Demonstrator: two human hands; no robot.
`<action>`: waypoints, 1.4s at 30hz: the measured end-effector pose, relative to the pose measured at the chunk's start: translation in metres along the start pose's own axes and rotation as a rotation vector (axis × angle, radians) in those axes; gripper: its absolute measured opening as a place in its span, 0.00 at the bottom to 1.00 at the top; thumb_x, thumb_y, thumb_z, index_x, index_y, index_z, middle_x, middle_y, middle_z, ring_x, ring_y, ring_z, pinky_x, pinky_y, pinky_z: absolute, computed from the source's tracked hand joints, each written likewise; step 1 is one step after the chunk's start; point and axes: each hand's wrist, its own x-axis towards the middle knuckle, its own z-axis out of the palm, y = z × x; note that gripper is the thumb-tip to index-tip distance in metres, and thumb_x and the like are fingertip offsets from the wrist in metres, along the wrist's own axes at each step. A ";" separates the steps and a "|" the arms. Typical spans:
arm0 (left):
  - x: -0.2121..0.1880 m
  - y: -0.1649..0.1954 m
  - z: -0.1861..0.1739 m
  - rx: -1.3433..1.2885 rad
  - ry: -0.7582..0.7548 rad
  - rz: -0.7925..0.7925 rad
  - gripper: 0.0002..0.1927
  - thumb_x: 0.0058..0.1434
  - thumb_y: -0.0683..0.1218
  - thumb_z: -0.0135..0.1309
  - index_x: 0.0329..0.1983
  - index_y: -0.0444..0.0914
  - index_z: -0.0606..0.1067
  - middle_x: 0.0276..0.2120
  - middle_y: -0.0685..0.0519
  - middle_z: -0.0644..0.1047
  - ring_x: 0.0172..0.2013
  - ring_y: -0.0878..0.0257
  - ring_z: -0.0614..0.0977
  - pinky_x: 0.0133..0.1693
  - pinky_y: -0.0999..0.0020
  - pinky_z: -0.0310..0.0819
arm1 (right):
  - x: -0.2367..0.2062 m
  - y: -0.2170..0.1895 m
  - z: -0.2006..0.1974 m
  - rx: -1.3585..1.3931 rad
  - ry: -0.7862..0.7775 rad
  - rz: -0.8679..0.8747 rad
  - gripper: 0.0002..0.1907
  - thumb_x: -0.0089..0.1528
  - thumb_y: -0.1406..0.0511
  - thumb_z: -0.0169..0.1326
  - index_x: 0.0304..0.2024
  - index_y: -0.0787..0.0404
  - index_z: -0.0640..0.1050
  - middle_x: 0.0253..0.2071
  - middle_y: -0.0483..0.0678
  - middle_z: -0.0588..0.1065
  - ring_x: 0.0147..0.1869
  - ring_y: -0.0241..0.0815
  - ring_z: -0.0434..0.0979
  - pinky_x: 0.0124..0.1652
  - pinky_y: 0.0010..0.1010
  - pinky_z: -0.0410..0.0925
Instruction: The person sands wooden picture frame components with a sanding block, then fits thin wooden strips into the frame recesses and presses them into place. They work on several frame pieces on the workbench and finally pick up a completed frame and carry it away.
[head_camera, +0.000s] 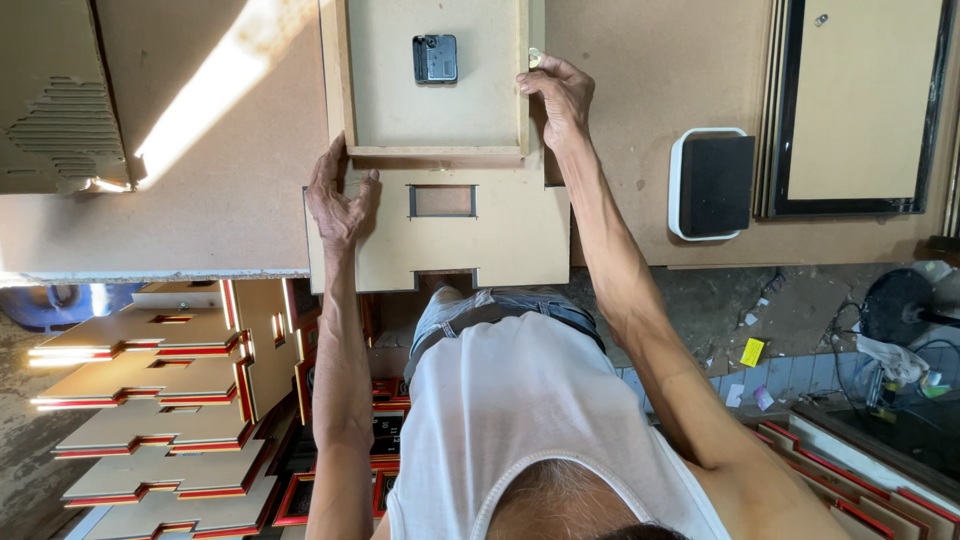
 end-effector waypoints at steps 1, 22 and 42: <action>0.001 0.002 0.000 0.018 0.003 0.024 0.33 0.61 0.49 0.62 0.68 0.34 0.68 0.56 0.38 0.78 0.57 0.49 0.82 0.59 0.52 0.80 | 0.000 0.000 0.001 0.004 -0.001 -0.006 0.13 0.47 0.79 0.60 0.35 0.69 0.82 0.27 0.53 0.82 0.31 0.40 0.84 0.42 0.35 0.79; -0.008 -0.016 0.034 -0.346 0.029 -0.044 0.39 0.76 0.63 0.50 0.81 0.42 0.53 0.72 0.40 0.64 0.68 0.49 0.68 0.72 0.46 0.67 | -0.038 0.036 -0.034 -0.100 -0.161 -0.031 0.32 0.61 0.68 0.56 0.65 0.75 0.65 0.64 0.65 0.70 0.63 0.52 0.80 0.51 0.36 0.76; -0.006 -0.026 0.050 -0.140 0.100 -0.021 0.31 0.79 0.59 0.43 0.80 0.48 0.52 0.77 0.47 0.59 0.77 0.47 0.59 0.76 0.42 0.59 | -0.143 0.078 -0.083 -1.607 -0.290 -0.507 0.43 0.68 0.40 0.46 0.70 0.66 0.64 0.73 0.64 0.58 0.78 0.65 0.52 0.69 0.66 0.50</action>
